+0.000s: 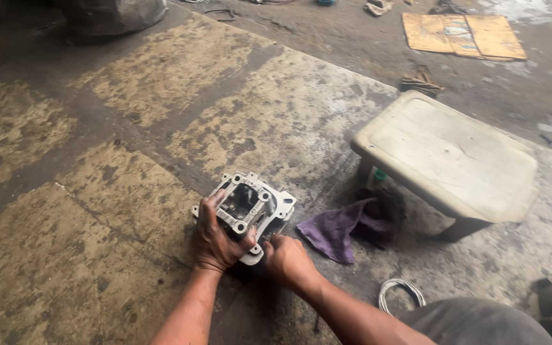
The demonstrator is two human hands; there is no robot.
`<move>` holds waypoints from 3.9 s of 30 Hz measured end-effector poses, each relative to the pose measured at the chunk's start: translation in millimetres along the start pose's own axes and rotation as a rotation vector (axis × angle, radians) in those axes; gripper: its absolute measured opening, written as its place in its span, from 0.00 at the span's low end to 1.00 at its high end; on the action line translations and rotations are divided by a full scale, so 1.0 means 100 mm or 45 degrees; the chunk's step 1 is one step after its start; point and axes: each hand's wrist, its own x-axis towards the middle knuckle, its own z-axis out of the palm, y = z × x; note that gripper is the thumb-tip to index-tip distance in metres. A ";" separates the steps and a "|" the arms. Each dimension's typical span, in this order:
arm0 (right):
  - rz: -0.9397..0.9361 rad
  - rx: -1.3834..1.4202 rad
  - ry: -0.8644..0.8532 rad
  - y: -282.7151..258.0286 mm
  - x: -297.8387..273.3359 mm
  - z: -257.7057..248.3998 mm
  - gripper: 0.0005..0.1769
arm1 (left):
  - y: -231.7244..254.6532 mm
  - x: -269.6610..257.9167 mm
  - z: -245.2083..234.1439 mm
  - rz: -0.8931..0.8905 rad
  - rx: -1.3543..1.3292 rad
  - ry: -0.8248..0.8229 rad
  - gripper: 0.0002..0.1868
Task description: The person is cleaning a metallic engine part using a cloth and a small tool. They wipe the surface and scrape off residue from the edges and crevices.
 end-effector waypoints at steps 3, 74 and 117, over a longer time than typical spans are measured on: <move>0.119 0.033 0.017 -0.06 0.03 -0.05 0.13 | 0.00 0.01 0.01 0.004 -0.052 0.011 0.50; 0.483 0.473 0.197 -0.03 0.19 0.15 0.18 | -0.03 -0.02 0.00 -0.025 0.014 -0.015 0.50; 0.158 -0.252 0.142 -0.26 0.11 -0.19 0.15 | 0.00 0.00 -0.02 -0.082 -0.029 -0.029 0.51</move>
